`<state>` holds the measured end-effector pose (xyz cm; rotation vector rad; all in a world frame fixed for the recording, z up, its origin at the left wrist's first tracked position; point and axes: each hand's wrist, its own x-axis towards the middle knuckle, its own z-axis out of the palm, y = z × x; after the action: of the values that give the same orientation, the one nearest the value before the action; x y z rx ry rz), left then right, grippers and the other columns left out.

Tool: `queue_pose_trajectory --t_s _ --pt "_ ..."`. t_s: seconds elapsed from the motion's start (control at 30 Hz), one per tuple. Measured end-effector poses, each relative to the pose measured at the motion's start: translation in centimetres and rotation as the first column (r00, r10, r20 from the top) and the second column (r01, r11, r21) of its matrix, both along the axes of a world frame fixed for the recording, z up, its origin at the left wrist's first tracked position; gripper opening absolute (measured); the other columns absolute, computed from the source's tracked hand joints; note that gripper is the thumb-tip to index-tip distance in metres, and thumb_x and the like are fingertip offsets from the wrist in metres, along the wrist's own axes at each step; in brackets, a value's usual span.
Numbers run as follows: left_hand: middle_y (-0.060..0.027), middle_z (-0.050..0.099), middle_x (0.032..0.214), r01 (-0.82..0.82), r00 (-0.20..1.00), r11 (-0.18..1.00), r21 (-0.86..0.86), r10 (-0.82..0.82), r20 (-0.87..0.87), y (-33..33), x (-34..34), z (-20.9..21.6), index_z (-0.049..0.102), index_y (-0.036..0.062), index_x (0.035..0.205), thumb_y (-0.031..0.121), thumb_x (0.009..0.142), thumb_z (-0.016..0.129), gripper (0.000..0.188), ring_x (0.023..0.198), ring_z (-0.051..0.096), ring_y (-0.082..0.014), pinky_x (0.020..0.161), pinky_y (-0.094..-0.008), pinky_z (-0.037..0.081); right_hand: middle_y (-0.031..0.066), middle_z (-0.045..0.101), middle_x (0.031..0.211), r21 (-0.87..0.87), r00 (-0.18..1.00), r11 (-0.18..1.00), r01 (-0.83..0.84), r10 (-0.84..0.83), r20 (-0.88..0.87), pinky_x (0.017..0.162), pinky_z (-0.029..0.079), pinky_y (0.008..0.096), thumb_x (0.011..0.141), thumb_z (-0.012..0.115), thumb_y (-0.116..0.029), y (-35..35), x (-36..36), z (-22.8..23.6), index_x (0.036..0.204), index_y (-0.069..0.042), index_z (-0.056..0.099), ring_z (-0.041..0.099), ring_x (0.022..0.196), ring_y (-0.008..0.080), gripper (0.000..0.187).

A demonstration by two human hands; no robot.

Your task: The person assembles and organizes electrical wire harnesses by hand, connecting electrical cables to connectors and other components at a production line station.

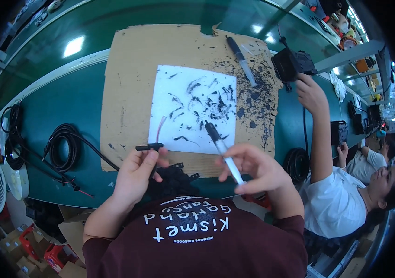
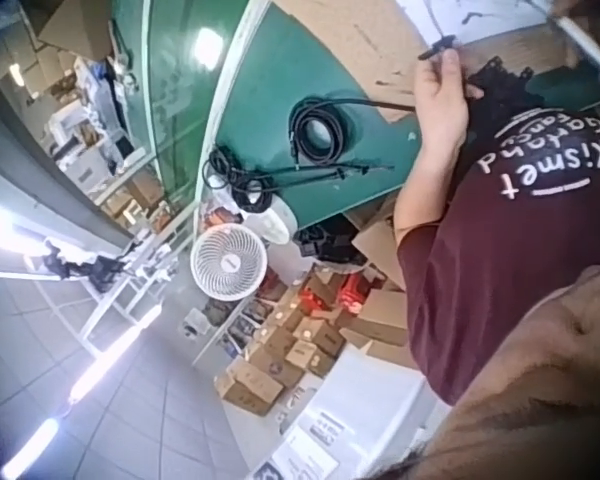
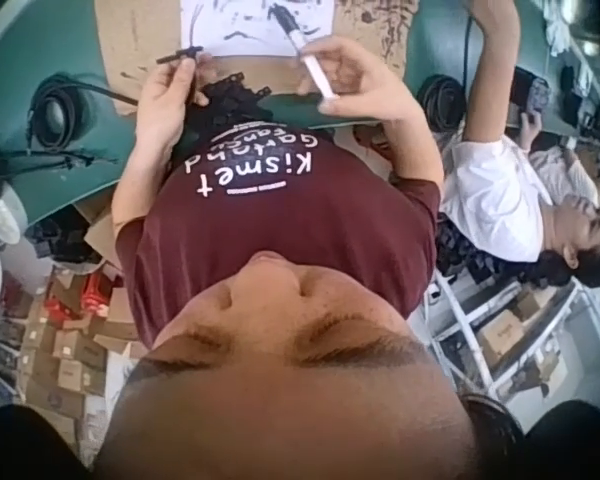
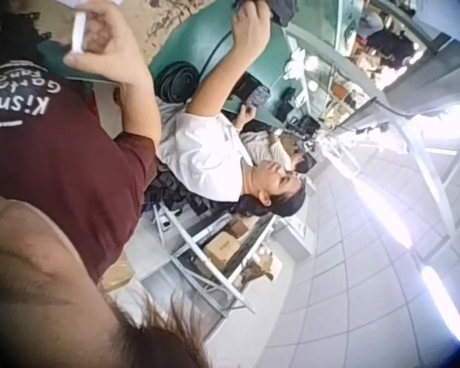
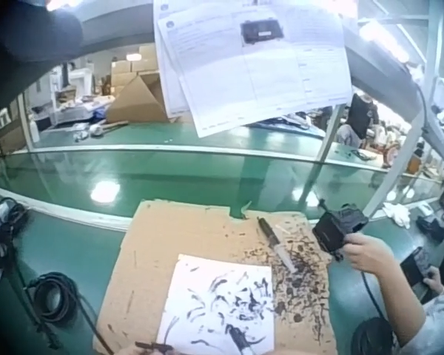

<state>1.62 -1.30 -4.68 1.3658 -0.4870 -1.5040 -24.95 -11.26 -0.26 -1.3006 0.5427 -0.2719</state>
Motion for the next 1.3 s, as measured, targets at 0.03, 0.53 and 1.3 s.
queue_pose_trajectory --t_s 0.03,0.53,1.3 --pt "-0.0095 0.06 0.102 0.056 0.998 0.992 -0.109 -0.055 0.012 0.5 0.1 -0.4 0.049 -0.0004 0.111 0.013 0.095 0.048 0.021 0.085 0.057 -0.0122 0.061 -0.0237 0.049 0.0154 0.055 0.106 0.211 0.97 0.974 0.087 -0.131 0.204 0.073 0.046 0.0296 0.066 0.078 -0.002 0.7 0.0 0.0 0.124 -0.005 0.044 0.06 0.091 0.0242 0.067" --pt "-0.0095 0.055 0.092 0.191 0.927 0.814 -0.548 0.034 0.374 0.8 -0.4 1.3 0.056 -0.0016 0.095 -0.007 0.079 0.064 0.019 0.079 0.053 -0.0141 0.069 -0.023 0.041 0.0155 0.059 0.102 -0.087 0.801 0.974 -0.207 0.22 0.557 0.075 0.044 0.0337 0.074 0.077 -0.016 3.3 2.0 0.3 0.123 0.001 0.046 0.055 0.091 0.0249 0.06" --pt "-0.011 0.057 0.085 0.304 0.812 0.715 -0.63 0.151 0.563 0.3 -0.6 2.9 0.059 -0.0016 0.094 -0.005 0.071 0.071 0.026 0.07 0.055 -0.017 0.06 -0.0254 0.043 0.0162 0.06 0.096 -0.055 0.791 0.982 -0.183 0.18 0.584 0.065 0.046 0.0308 0.072 0.079 -0.023 3.3 1.8 0.4 0.117 0.002 0.05 0.059 0.079 0.0238 0.059"
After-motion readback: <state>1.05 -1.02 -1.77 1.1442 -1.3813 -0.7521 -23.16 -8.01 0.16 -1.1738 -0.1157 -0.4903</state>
